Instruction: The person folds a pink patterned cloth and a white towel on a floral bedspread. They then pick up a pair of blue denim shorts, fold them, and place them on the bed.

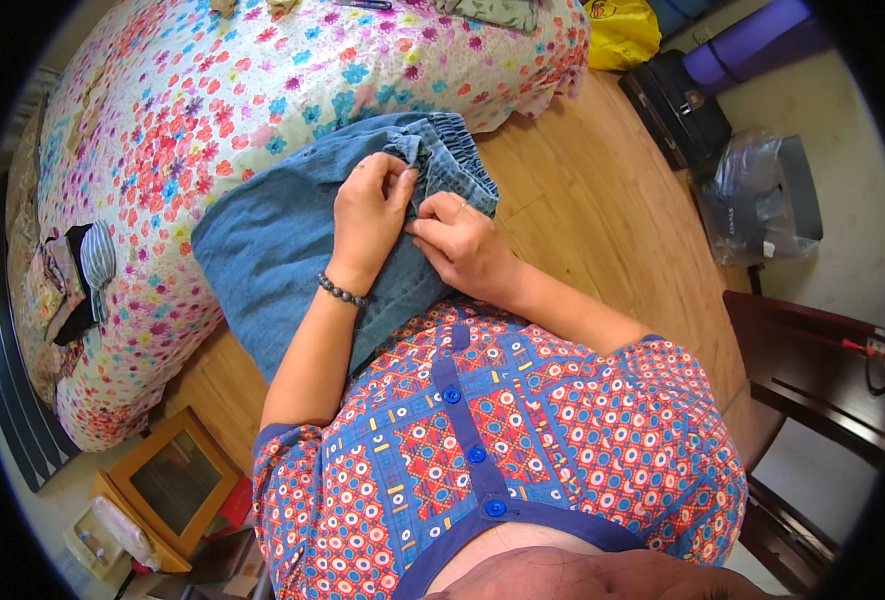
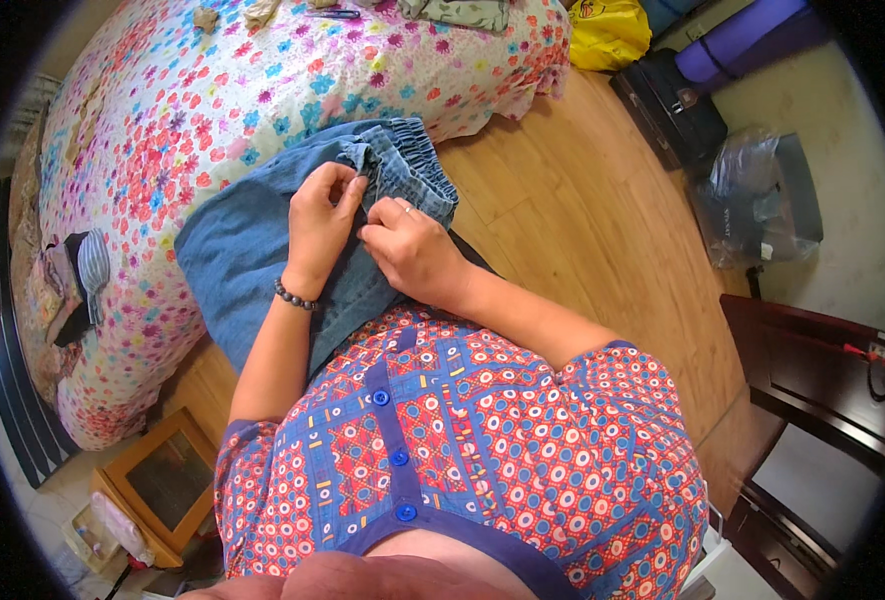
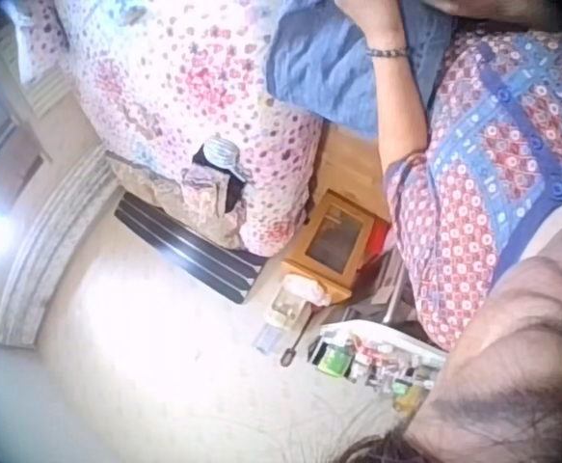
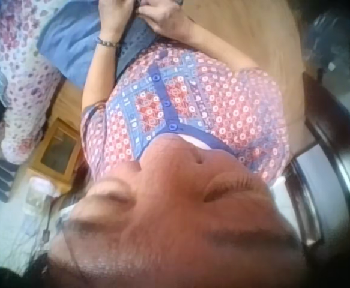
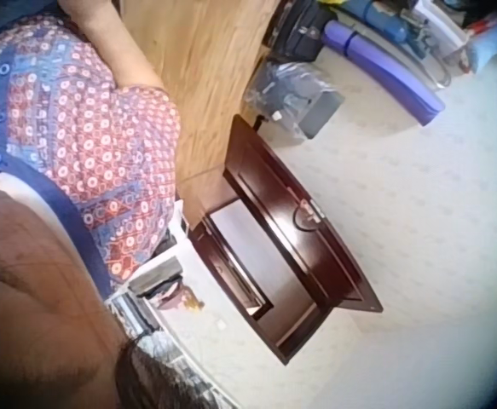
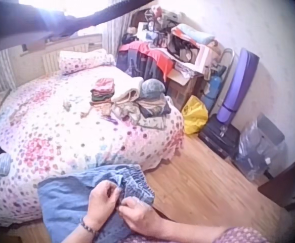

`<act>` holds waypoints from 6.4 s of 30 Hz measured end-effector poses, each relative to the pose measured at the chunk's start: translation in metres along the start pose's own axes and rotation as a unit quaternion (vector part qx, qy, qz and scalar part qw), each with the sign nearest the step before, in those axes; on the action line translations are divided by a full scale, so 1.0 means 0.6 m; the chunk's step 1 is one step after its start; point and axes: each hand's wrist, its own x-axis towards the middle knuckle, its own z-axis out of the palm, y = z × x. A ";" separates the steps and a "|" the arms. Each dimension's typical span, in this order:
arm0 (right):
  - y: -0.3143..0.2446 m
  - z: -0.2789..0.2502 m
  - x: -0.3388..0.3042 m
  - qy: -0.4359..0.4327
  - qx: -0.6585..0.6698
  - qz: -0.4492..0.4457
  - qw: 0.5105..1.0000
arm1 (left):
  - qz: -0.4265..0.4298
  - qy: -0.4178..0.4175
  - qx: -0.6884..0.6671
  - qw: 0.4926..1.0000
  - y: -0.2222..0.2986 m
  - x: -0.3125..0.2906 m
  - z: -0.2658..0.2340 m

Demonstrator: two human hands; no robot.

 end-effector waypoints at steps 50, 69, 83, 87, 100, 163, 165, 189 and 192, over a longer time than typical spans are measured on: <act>0.054 -0.039 0.025 0.014 0.436 0.340 0.833 | -0.064 0.000 -0.210 0.976 0.026 -0.035 0.015; 0.058 -0.064 -0.013 0.054 0.469 0.357 0.806 | -0.085 -0.044 -0.270 0.958 0.010 -0.028 0.049; 0.076 -0.052 -0.012 0.061 0.430 0.353 0.829 | -0.150 -0.101 -0.420 0.889 0.004 -0.026 0.040; 0.079 -0.056 -0.013 0.051 0.438 0.356 0.824 | -0.175 -0.114 -0.531 0.821 0.003 -0.025 0.028; 0.093 -0.072 -0.007 0.020 0.366 0.360 0.858 | 0.116 -0.005 -0.076 0.990 0.032 -0.030 0.036; 0.015 -0.049 -0.031 -0.059 0.678 0.533 0.502 | -0.077 -0.135 -0.403 0.902 -0.009 -0.066 0.036; 0.020 -0.046 -0.034 -0.058 0.673 0.533 0.509 | -0.075 -0.141 -0.400 0.902 -0.009 -0.065 0.036; 0.109 -0.065 -0.006 -0.014 0.227 0.354 0.907 | -0.115 0.232 -0.381 0.887 -0.070 -0.102 -0.240; 0.100 -0.068 0.004 -0.006 0.268 0.399 0.877 | -0.155 0.194 -0.389 0.887 -0.059 -0.102 -0.221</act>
